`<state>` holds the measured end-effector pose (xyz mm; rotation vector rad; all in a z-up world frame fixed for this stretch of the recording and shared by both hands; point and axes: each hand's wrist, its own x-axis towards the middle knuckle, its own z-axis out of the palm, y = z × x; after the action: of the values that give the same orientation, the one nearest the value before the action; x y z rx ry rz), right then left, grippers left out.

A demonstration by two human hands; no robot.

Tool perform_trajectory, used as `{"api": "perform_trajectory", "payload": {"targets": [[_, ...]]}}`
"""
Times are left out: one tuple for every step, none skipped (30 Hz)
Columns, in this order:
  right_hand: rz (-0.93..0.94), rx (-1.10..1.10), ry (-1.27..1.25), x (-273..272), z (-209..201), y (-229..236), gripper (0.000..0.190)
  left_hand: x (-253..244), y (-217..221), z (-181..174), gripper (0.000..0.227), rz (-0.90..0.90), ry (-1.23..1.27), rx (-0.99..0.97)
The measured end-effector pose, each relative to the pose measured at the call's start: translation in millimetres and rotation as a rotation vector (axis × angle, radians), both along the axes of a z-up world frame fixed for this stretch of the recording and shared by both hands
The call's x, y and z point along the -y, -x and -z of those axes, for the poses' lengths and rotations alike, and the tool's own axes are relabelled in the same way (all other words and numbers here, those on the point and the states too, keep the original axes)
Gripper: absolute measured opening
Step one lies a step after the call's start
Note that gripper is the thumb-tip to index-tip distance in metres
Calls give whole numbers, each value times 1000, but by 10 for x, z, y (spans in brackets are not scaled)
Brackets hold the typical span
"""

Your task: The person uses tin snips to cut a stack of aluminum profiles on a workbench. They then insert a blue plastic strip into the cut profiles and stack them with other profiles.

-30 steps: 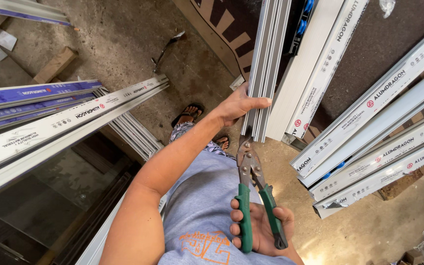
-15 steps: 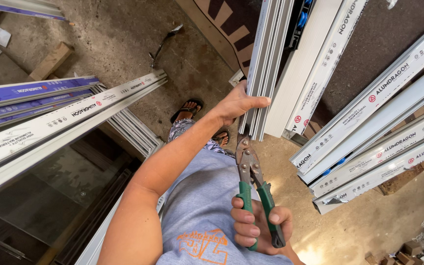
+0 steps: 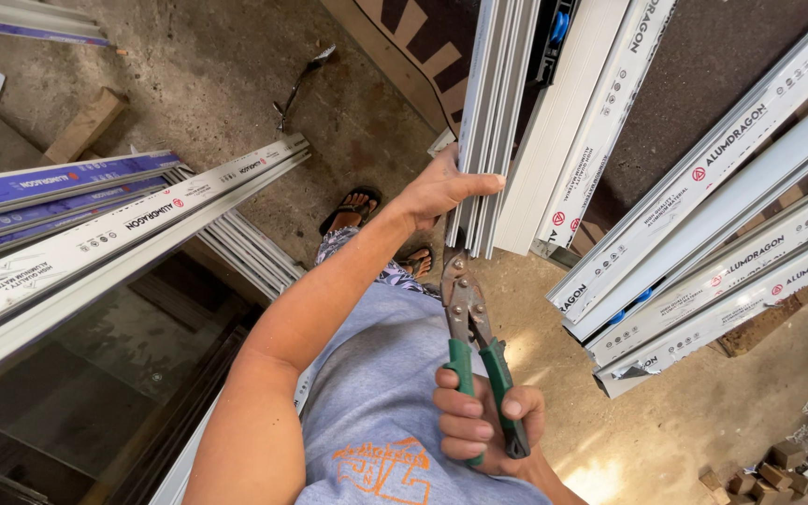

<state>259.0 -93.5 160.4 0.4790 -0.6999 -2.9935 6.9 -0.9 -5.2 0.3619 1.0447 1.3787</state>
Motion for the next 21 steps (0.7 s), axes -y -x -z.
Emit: {"api": "perform_trajectory", "payload": {"targets": [[-13, 9, -9, -9, -9, 9, 73, -5, 19, -7, 111, 0, -4, 7], [-36, 6, -47, -5, -22, 14, 79, 8, 27, -11, 111, 2, -3, 14], [-58, 3, -84, -2, -35, 13, 85, 21, 26, -14, 110, 8, -11, 10], [-81, 1, -126, -7, -46, 8, 91, 21, 15, -20, 109, 14, -23, 7], [-78, -12, -126, -9, -52, 3, 93, 22, 1, -26, 107, 19, -35, 4], [-75, -23, -125, -10, -59, -7, 95, 23, -20, -32, 108, 17, -20, 11], [-73, -34, -124, -1, -60, -12, 97, 28, -33, -36, 109, 15, -5, 18], [-95, -11, -143, 1, -55, -13, 98, 34, -34, -42, 110, 8, 11, 24], [-118, 12, -163, 3, -45, -11, 99, 35, -33, -49, 109, 2, 3, 31], [-140, 33, -180, 7, -35, -7, 100, 36, -21, -54, 108, -5, -3, 37], [-120, 18, -175, 9, -28, -5, 99, 32, -13, -60, 108, -12, -9, 43], [-99, 5, -168, 16, -32, -9, 99, 37, -16, -68, 107, -7, -17, 36], [-79, -8, -160, 24, -50, -20, 99, 34, -24, -79, 107, -3, -25, 30], [-110, 30, -204, 10, -67, -29, 100, 4, -22, -95, 106, 1, -38, 20], [-141, 69, -247, -5, -97, -44, 100, -25, -25, -116, 106, 0, -56, 8], [-172, 106, -290, -8, -123, -47, 101, -46, -25, -138, 107, -2, -73, -4], [-179, 115, -310, -23, -126, -35, 101, -58, -19, -157, 107, -3, -90, -17], [-180, 130, -328, -8, -132, -36, 101, -53, -31, -167, 107, 0, -52, -7], [-181, 144, -345, 15, -142, -42, 101, -49, -40, -173, 108, 3, -15, 3], [-159, 124, -320, 3, -144, -42, 100, -77, -38, -188, 108, 9, 15, 12], [-137, 104, -296, -13, -144, -44, 99, -98, -30, -201, 108, 8, -17, 32]]}}
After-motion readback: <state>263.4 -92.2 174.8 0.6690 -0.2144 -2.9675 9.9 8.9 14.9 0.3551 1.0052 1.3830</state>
